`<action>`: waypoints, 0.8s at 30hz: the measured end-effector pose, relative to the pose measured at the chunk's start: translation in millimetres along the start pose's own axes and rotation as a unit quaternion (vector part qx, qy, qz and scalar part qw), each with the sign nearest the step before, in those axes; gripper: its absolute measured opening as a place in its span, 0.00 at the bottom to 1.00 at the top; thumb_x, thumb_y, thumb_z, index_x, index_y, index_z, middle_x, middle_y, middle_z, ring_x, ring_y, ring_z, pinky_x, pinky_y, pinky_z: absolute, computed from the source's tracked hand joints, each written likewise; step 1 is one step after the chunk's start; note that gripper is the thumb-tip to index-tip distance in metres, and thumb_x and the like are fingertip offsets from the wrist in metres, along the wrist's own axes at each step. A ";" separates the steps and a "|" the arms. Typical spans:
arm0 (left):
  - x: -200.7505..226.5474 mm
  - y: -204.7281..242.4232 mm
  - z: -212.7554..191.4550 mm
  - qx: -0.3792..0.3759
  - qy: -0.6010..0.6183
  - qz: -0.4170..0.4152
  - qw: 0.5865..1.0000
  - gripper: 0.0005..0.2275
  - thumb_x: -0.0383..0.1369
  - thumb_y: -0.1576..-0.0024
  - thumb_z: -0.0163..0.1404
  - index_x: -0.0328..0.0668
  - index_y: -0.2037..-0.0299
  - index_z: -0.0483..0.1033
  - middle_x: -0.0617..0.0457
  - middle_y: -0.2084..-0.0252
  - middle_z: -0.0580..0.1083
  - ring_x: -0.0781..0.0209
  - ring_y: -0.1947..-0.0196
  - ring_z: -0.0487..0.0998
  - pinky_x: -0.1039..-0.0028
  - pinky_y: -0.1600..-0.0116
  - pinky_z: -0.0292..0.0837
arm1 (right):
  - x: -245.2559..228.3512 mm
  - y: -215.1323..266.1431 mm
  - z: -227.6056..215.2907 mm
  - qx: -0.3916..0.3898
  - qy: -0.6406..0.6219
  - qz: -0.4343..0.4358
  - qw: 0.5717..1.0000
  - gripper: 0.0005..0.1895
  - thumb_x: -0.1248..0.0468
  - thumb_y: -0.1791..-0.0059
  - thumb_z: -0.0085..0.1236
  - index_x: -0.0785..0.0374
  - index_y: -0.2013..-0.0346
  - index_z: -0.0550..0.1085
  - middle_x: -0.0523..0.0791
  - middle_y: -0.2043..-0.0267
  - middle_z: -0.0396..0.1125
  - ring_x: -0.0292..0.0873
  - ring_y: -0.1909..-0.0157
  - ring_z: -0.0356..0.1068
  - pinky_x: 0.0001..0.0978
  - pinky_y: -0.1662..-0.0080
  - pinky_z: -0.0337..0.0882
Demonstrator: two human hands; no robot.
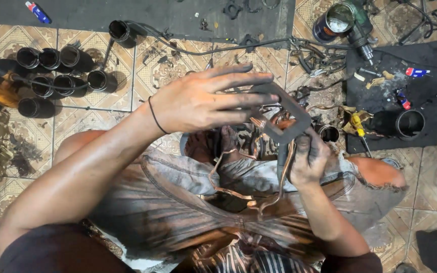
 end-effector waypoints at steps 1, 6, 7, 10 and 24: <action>0.9 -2.4 -2.3 0.000 0.000 0.000 1.000 0.09 0.26 0.41 0.61 0.47 0.53 0.77 0.50 0.30 0.65 0.48 0.27 0.57 0.54 0.27 0.68 | 13.4 3.4 -8.0 0.000 0.000 0.000 1.000 0.31 0.37 0.44 0.50 0.62 0.52 0.76 0.46 0.53 0.75 0.48 0.50 0.77 0.44 0.41 0.79; 13.8 -7.3 -20.0 0.054 -0.061 0.026 0.996 0.08 0.19 0.36 0.51 0.46 0.61 0.78 0.54 0.44 0.74 0.48 0.33 0.66 0.77 0.52 0.85 | -8.3 -2.0 -4.4 -0.002 0.000 -0.030 1.000 0.24 0.44 0.41 0.47 0.62 0.52 0.76 0.47 0.53 0.75 0.49 0.52 0.79 0.43 0.43 0.82; 14.2 -7.3 -19.4 0.055 -0.061 0.026 0.996 0.08 0.19 0.36 0.51 0.46 0.61 0.78 0.54 0.44 0.74 0.48 0.33 0.66 0.77 0.52 0.85 | -2.3 1.1 -9.9 -0.002 0.000 -0.029 1.000 0.24 0.44 0.41 0.47 0.62 0.52 0.76 0.47 0.53 0.75 0.49 0.52 0.79 0.43 0.43 0.82; 15.9 -6.9 -16.5 0.050 -0.030 0.026 0.998 0.09 0.20 0.34 0.48 0.44 0.63 0.77 0.52 0.44 0.74 0.41 0.34 0.65 0.74 0.62 0.84 | 15.7 6.0 -30.1 0.037 0.090 -0.001 0.995 0.26 0.41 0.42 0.46 0.61 0.51 0.76 0.46 0.56 0.75 0.47 0.54 0.79 0.38 0.48 0.81; -21.0 10.7 -13.0 0.104 0.056 -0.194 0.974 0.18 0.39 0.31 0.50 0.36 0.38 0.68 0.43 0.32 0.60 0.39 0.35 0.70 0.53 0.36 0.85 | -3.4 -12.8 -3.5 0.012 0.140 -0.020 0.990 0.26 0.43 0.41 0.42 0.62 0.59 0.75 0.42 0.67 0.69 0.37 0.67 0.66 0.30 0.64 0.63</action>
Point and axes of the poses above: each hand's wrist, its own y-axis away from the middle knuckle, its own z-axis out of the palm, x = y × z, the point moved 10 cm from there along -y, towards the middle knuckle
